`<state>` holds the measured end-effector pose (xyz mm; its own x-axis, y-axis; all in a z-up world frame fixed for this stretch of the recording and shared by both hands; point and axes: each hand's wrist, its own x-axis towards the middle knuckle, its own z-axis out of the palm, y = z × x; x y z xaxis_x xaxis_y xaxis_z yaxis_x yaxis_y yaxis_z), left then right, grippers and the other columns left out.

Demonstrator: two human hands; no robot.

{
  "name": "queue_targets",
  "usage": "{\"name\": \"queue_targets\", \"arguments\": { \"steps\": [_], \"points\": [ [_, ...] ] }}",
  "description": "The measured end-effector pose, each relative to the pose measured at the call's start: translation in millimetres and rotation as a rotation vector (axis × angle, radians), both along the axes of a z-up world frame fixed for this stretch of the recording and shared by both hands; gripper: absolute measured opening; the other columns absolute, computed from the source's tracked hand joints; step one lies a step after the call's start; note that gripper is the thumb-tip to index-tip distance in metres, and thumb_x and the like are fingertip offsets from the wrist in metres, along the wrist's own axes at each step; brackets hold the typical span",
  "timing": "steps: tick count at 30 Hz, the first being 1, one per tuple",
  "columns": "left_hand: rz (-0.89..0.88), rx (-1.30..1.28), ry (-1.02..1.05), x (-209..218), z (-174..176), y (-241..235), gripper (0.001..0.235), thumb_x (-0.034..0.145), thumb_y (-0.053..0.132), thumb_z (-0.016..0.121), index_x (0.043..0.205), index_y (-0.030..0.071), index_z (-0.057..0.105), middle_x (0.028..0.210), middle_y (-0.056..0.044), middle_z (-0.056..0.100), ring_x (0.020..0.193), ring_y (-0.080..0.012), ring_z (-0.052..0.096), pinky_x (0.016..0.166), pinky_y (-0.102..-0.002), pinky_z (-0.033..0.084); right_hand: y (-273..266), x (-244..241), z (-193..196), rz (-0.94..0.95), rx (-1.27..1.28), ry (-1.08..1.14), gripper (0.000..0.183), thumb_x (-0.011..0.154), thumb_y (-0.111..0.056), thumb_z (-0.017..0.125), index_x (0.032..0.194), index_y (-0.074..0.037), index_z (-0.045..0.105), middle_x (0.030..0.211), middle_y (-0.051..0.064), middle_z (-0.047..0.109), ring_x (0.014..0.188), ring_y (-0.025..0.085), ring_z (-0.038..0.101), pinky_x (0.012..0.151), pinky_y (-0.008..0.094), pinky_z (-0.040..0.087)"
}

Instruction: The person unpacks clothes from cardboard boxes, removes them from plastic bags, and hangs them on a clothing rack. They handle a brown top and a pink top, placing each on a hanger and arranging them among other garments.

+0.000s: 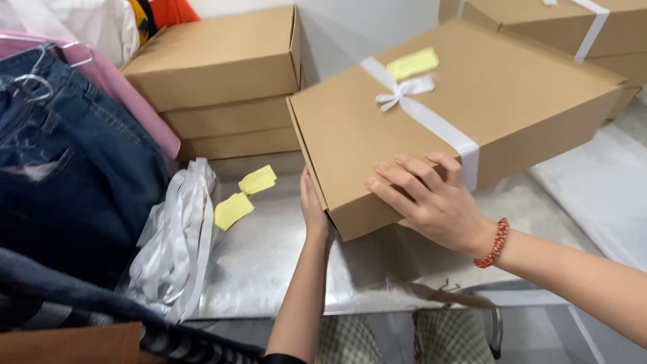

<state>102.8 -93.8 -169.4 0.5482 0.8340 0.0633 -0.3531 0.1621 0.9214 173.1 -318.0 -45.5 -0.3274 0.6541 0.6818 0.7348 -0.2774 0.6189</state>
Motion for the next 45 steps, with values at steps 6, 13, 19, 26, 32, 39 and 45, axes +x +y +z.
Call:
{"name": "queue_targets", "arguments": {
  "steps": [6,13,19,26,32,39,45],
  "points": [
    [-0.042,0.123,-0.174,-31,4,-9,0.081,0.114,0.06,0.022,0.169,0.001,0.024,0.174,-0.031,0.02,0.161,-0.0471,0.013,0.131,-0.058,0.017,11,-17,-51,0.057,-0.008,0.268,0.102,0.054,-0.034,0.098,0.147,-0.013,0.063,0.144,0.007,0.06,0.129,0.026,0.054,0.113,0.053,0.032],
    [-0.125,0.074,-0.125,-36,-1,-2,0.067,0.113,0.048,0.042,0.166,0.008,0.035,0.175,-0.016,0.028,0.162,-0.0327,0.024,0.133,-0.048,0.022,21,-22,-97,-0.01,-0.05,0.247,0.119,0.05,-0.044,0.098,0.157,-0.016,0.053,0.149,0.008,0.056,0.13,0.03,0.049,0.107,0.054,0.03],
    [-0.154,0.035,-0.128,-44,0,0,0.068,0.109,0.039,0.054,0.166,0.009,0.035,0.174,-0.016,0.031,0.159,-0.0322,0.03,0.131,-0.048,0.027,31,-31,-115,0.019,-0.068,0.241,0.117,0.059,-0.052,0.092,0.163,-0.021,0.046,0.158,0.007,0.05,0.136,0.03,0.048,0.109,0.055,0.029],
    [-0.137,0.011,-0.085,-38,-18,15,0.062,0.106,0.029,0.063,0.164,0.015,0.045,0.168,-0.014,0.044,0.149,-0.0294,0.05,0.119,-0.045,0.046,4,-26,-93,0.133,-0.209,0.307,0.109,0.067,-0.055,0.089,0.163,-0.037,0.041,0.172,0.003,0.037,0.159,0.031,0.031,0.124,0.061,0.022],
    [-0.112,0.056,-0.072,-24,-39,33,0.061,0.105,0.029,0.063,0.162,0.014,0.048,0.166,-0.015,0.047,0.149,-0.0314,0.049,0.12,-0.047,0.045,-59,47,-84,-0.113,-0.135,0.498,0.075,0.089,-0.063,0.07,0.155,-0.031,0.054,0.17,0.007,0.042,0.157,0.033,0.036,0.121,0.059,0.028],
    [-0.098,0.051,-0.004,-39,-8,3,0.059,0.103,0.028,0.063,0.16,0.02,0.051,0.163,-0.01,0.053,0.145,-0.0273,0.055,0.117,-0.044,0.049,-124,96,-107,-0.302,0.023,0.751,0.088,0.085,-0.068,0.07,0.161,-0.027,0.052,0.169,0.008,0.041,0.149,0.033,0.043,0.12,0.058,0.026],
    [-0.087,0.072,-0.001,-29,-29,20,0.059,0.101,0.026,0.064,0.159,0.019,0.054,0.16,-0.011,0.056,0.141,-0.0269,0.058,0.114,-0.043,0.051,-136,100,-126,-0.275,0.034,0.929,0.083,0.082,-0.059,0.079,0.155,-0.026,0.058,0.159,0.004,0.049,0.15,0.031,0.044,0.127,0.049,0.03]
  ]
}}
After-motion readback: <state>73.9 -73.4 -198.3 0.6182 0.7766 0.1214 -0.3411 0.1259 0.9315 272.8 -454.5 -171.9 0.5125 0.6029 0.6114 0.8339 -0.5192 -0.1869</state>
